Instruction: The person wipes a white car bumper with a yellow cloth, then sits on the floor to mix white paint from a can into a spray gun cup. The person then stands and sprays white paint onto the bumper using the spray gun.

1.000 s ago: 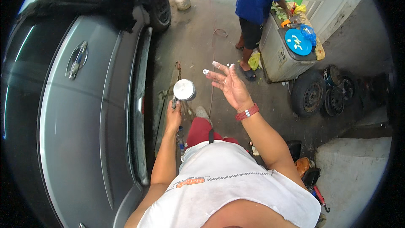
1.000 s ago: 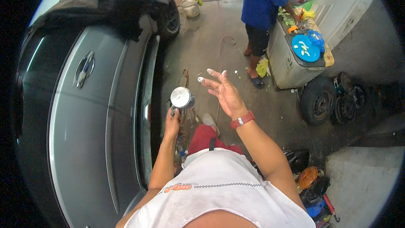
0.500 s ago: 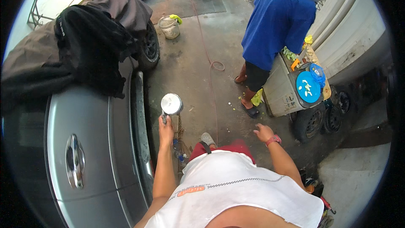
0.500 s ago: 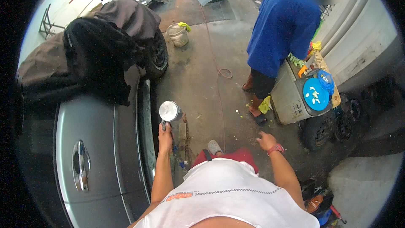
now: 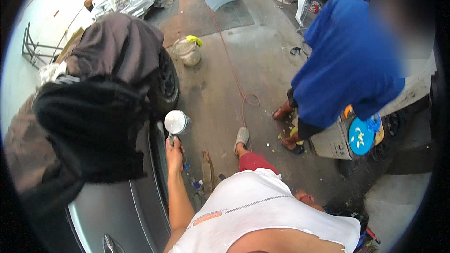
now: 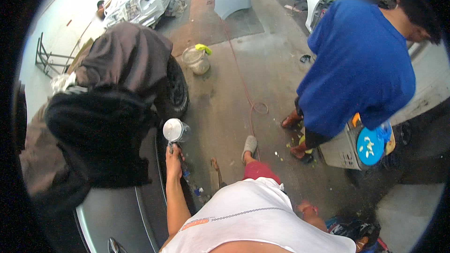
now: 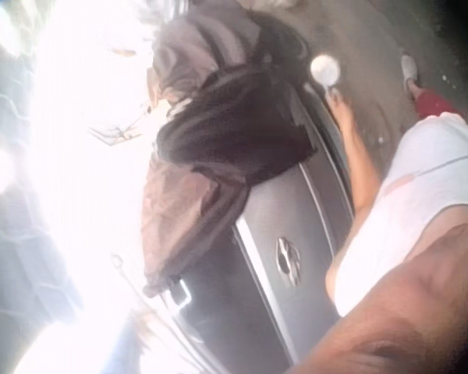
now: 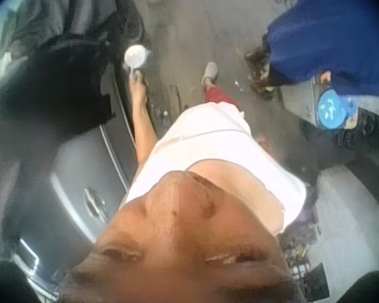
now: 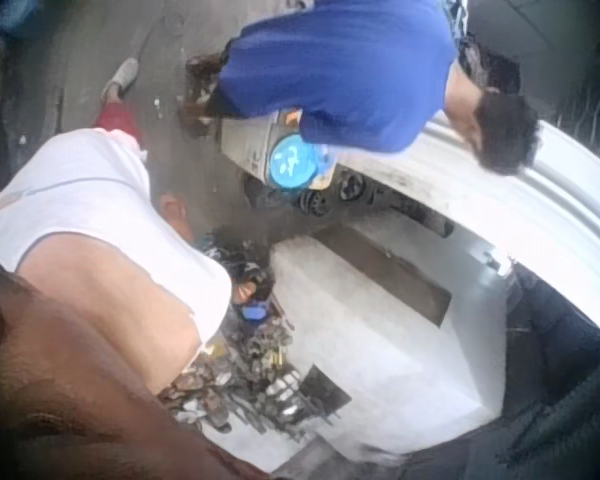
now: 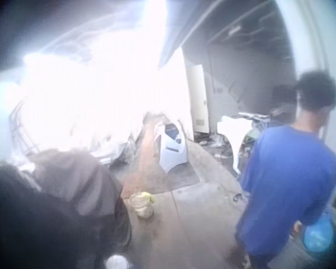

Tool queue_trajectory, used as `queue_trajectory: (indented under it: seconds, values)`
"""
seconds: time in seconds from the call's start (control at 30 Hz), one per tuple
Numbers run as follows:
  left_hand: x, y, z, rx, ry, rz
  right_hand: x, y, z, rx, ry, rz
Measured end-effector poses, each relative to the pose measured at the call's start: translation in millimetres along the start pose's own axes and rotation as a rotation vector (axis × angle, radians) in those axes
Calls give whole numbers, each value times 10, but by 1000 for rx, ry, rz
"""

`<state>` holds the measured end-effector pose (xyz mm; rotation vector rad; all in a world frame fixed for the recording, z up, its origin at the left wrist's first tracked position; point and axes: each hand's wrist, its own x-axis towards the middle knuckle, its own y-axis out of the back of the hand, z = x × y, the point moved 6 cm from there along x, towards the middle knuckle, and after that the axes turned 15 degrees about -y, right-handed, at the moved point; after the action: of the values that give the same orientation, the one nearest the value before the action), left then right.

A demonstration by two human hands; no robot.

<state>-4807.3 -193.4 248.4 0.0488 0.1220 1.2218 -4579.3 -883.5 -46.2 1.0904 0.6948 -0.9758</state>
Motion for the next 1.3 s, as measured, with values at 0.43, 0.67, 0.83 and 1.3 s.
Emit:
queue_trajectory:
  seconds: [0.43,0.67,0.83,1.3]
  values:
    - [3233,-1604,1131,-187,22,-143,-3025,4847,-5912,188,1377,347]
    - [4845,-2827,1404,-527,34,-450,-4385,5642,-7470,421,1554,-13]
    - [6100,-3827,1370,-610,118,-581,-4163,6595,-8668,795,1589,178]
    - [7864,-6736,1822,-667,312,-997,-3274,9571,-9358,1359,883,690]
